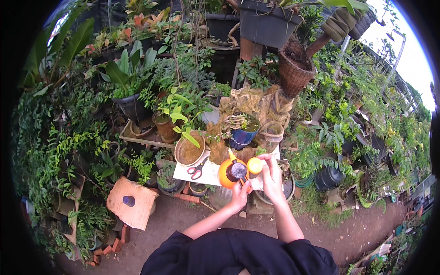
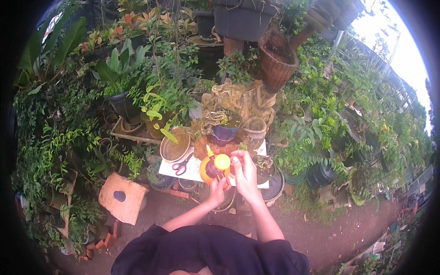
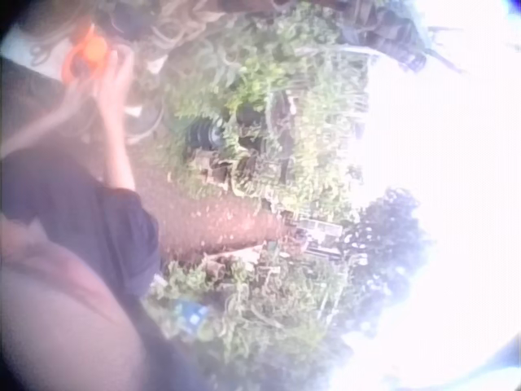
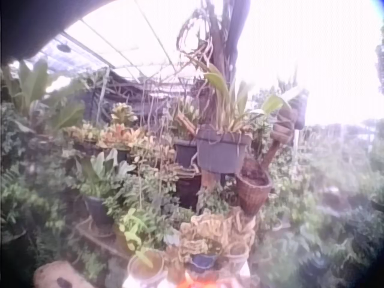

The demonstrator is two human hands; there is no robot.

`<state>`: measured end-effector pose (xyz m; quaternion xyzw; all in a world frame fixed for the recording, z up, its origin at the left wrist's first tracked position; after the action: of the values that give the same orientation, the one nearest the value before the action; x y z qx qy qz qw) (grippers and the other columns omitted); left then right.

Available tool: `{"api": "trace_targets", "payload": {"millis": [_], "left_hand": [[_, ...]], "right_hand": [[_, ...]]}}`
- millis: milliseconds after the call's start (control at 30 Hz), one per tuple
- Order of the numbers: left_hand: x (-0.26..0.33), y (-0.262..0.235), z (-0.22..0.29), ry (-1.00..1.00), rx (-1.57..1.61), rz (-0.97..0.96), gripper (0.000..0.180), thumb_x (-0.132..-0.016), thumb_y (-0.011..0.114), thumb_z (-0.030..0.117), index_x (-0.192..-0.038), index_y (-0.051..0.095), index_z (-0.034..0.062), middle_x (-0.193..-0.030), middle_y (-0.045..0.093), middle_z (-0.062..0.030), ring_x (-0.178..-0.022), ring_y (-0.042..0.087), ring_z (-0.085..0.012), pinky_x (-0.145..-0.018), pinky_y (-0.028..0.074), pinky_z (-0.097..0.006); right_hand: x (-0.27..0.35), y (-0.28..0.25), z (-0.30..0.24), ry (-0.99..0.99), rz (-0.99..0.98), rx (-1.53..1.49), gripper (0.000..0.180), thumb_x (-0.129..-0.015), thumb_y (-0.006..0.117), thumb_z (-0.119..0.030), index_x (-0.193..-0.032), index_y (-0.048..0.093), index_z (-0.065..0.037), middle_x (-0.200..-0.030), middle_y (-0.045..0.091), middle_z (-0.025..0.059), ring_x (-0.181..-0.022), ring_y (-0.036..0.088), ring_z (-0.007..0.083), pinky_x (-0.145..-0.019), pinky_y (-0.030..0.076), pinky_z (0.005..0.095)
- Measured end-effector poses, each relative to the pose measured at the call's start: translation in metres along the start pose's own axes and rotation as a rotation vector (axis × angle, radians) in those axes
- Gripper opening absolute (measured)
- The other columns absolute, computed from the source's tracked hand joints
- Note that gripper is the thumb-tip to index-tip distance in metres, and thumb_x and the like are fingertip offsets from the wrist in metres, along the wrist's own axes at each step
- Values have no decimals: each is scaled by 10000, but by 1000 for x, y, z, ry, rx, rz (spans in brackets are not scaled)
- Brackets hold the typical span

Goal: The person assembles a manual garden sprayer by attaching the pump handle, inserting the dip tube, and securing the nozzle cap. The person then pumps the handle to pressurize the sprayer and briefly tests the spray nozzle.

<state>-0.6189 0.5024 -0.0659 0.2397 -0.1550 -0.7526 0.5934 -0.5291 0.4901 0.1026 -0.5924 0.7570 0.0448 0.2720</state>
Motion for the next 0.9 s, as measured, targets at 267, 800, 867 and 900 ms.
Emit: {"api": "trace_targets", "payload": {"millis": [267,800,867,900], "left_hand": [[10,-27,7,-21,-218,-181,324,-1002,509,335,-1007,590,21,-771,559,3,-674,522,-90,-597,413,-261],[37,-30,41,109,-457,-481,236,-988,501,221,-1075,580,17,-842,585,-60,-761,569,-164,-680,468,-332],[43,-32,48,129,-469,-456,227,-986,502,207,-1080,579,15,-841,591,-64,-766,581,-171,-687,478,-341],[45,-32,51,132,-463,-455,237,-991,496,207,-1084,576,5,-837,595,-63,-771,590,-169,-694,485,-350]], "right_hand": [[94,55,118,371,-304,-230,363,-1065,469,-295,-1239,549,12,-1002,616,75,-830,585,132,-778,510,299],[119,60,91,384,-272,-290,377,-1049,474,-274,-1260,548,29,-1077,616,88,-874,611,148,-801,509,308],[123,63,87,420,-302,-310,366,-1047,477,-259,-1258,549,30,-1074,620,95,-884,625,157,-795,519,314],[125,63,83,402,-306,-318,345,-1048,475,-255,-1236,556,22,-1069,622,101,-882,629,165,-784,523,318]]}}
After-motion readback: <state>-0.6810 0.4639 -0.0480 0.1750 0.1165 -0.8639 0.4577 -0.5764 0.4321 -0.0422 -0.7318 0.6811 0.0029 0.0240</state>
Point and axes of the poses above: each hand's wrist, its own x-axis away from the middle knuckle, its own y-axis out of the palm, z = x × y, the point moved 8 cm from there along -x, towards the middle knuckle
